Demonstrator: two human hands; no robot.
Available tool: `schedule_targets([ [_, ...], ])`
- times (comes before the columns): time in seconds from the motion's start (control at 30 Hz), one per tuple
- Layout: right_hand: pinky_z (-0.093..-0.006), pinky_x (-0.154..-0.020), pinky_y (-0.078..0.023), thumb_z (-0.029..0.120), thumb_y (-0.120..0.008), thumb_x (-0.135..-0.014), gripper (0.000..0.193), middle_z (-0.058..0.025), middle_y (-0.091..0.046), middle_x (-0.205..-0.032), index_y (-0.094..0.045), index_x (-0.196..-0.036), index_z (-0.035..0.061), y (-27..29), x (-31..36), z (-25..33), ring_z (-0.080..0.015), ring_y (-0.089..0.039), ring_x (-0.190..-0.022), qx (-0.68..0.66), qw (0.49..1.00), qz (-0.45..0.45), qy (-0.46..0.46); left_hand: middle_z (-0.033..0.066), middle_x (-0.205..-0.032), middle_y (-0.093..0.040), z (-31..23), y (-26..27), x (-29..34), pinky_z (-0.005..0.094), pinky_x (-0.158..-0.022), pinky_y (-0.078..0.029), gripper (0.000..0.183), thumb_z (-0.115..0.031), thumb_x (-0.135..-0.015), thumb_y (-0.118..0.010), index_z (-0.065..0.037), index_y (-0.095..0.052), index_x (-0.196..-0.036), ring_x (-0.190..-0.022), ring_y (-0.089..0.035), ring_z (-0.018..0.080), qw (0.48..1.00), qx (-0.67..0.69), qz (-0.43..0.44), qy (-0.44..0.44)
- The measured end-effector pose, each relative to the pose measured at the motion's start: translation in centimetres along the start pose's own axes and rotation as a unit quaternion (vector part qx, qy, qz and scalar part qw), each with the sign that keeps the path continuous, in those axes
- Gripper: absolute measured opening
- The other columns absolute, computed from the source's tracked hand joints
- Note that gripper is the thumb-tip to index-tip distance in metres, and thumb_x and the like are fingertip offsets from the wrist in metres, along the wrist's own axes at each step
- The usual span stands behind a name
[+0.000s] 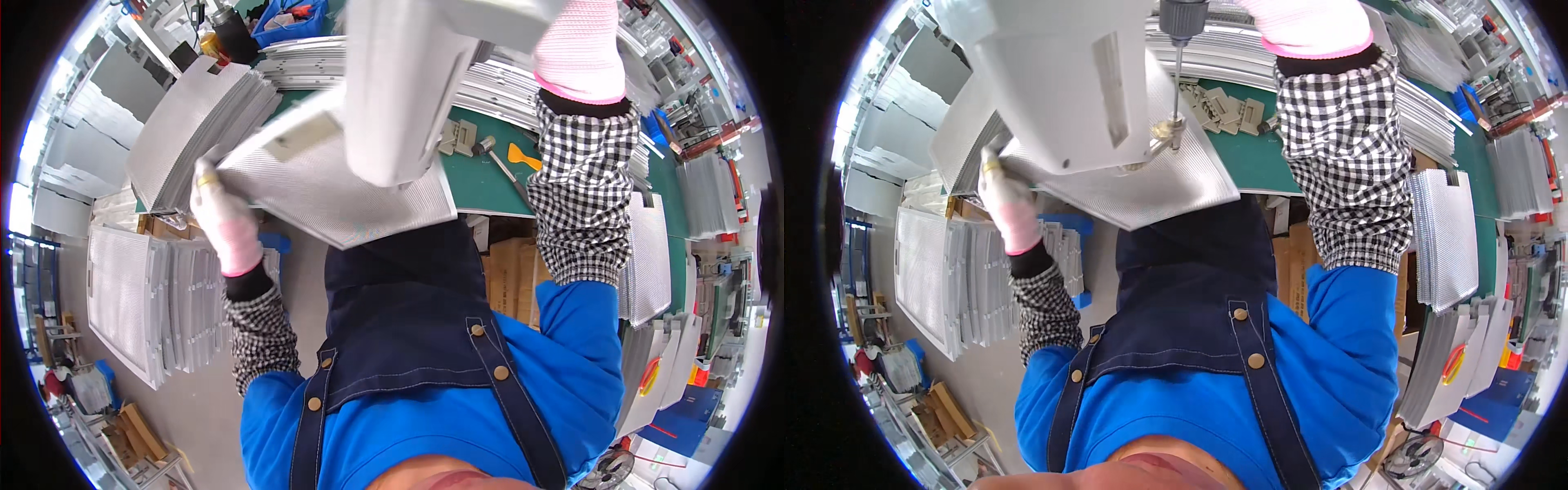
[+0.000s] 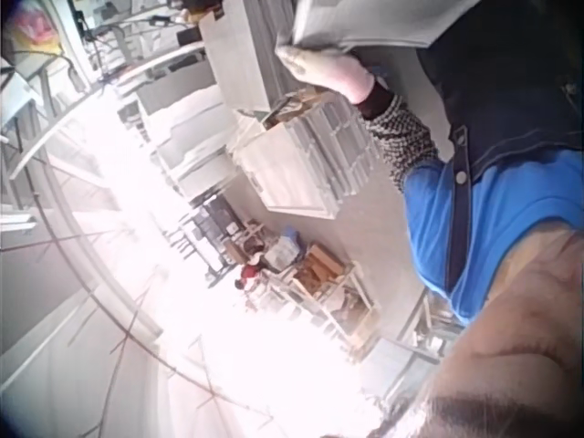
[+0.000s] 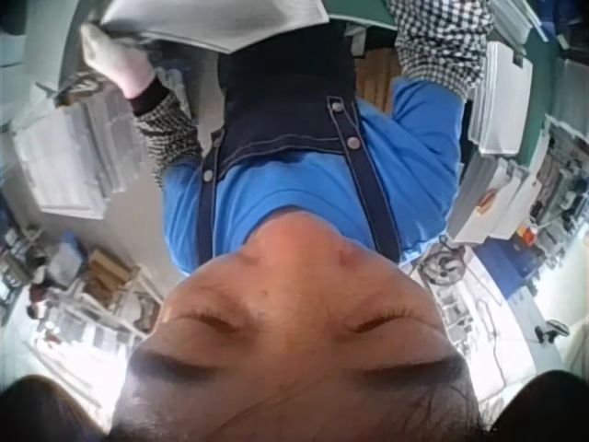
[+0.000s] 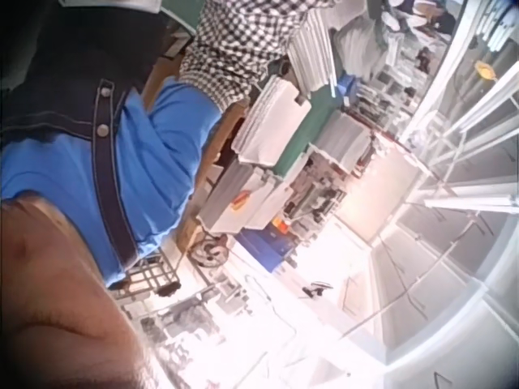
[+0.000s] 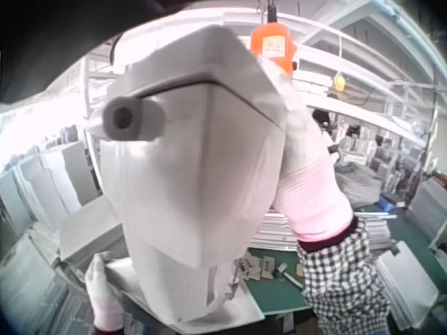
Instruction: The person assembles air filters by placing a mesh sheet into a white frame, inserting a cardboard insert, and securing the assembly with a power drill. They repeat this process for multiple units, stacking completed filters on the table.
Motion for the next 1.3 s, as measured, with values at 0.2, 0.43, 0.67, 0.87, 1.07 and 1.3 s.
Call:
schedule_targets([
  [0.2,-0.0434,-0.115,-0.039,0.001,-0.073,-0.085,0.072,-0.0216,-0.045,-0.152,-0.04,-0.148,-0.0001,-0.5,1.2,-0.2,-0.0361,-0.05,-0.136,-0.048,0.999,0.013,-0.004,0.0088,-0.094,-0.07,0.1,-9.6,6.0,0.0284,-0.084,-0.051,0.027,-0.014,-0.107,-0.046,0.002,-0.067,-0.114,-0.087,-0.065,0.0138,0.967,-0.085,0.231,-0.063],
  [0.43,-0.0315,-0.098,-0.047,0.026,-0.063,-0.1,0.047,-0.0098,-0.061,-0.126,-0.053,-0.139,0.0024,-2.2,1.5,-1.6,-0.0184,-0.06,-0.111,-0.299,0.872,-0.061,-0.382,0.0052,-0.088,-0.063,-4.7,-14.4,10.1,0.0424,-0.072,-0.047,0.036,-0.016,-0.074,-0.074,-0.011,-0.066,-0.108,-0.082,-0.061,0.0263,0.724,-0.341,0.364,-0.477],
  [0.67,-0.0258,-0.088,-0.047,0.036,-0.054,-0.105,0.044,-0.0026,-0.063,-0.114,-0.058,-0.136,0.0047,-5.0,2.9,-0.3,-0.0093,-0.059,-0.099,-0.577,0.657,-0.1,-0.475,0.0079,-0.084,-0.061,-2.3,-14.7,10.3,0.0424,-0.065,-0.047,0.029,-0.034,-0.072,-0.082,-0.012,-0.07,-0.086,-0.077,-0.061,0.028,0.763,-0.372,0.318,-0.422],
  [0.87,-0.0334,-0.101,-0.046,0.008,-0.063,-0.097,0.054,-0.0142,-0.056,-0.135,-0.045,-0.147,0.0005,-3.1,2.7,0.2,-0.0208,-0.058,-0.114,-0.161,0.966,0.002,-0.201,0.0071,-0.082,-0.061,-1.6,-14.4,10.8,0.043,-0.061,-0.043,0.019,-0.028,-0.072,-0.079,-0.015,-0.071,-0.083,-0.071,-0.058,0.0285,0.767,-0.363,0.3,-0.436],
  [1.07,-0.0339,-0.1,-0.047,-0.005,-0.068,-0.088,0.071,-0.0189,-0.056,-0.134,-0.04,-0.152,0.0038,-3.8,2.1,2.4,-0.0242,-0.059,-0.111,-0.115,0.985,0.031,-0.128,0.0056,-0.083,-0.06,-1.6,-13.9,10.9,0.0415,-0.063,-0.042,0.018,-0.027,-0.071,-0.081,-0.02,-0.073,-0.086,-0.073,-0.057,0.0259,0.782,-0.333,0.295,-0.436],
  [1.3,-0.036,-0.096,-0.05,-0.001,-0.072,-0.087,0.072,-0.0193,-0.056,-0.132,-0.039,-0.151,-0.0002,-4.0,3.6,0.7,-0.0255,-0.061,-0.109,-0.2,0.963,0.041,-0.176,0.0046,-0.082,-0.06,-1.7,-14.3,11.0,0.04,-0.067,-0.041,0.026,-0.036,-0.069,-0.085,-0.021,-0.076,-0.089,-0.076,-0.057,0.0251,0.796,-0.299,0.282,-0.445],
])
Point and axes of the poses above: each hand's wrist, its own x-axis away from the middle knuckle, its own y-axis out of the back of the hand, z = x × y, the point moved 8 cm from there along -x, towards the middle knuckle
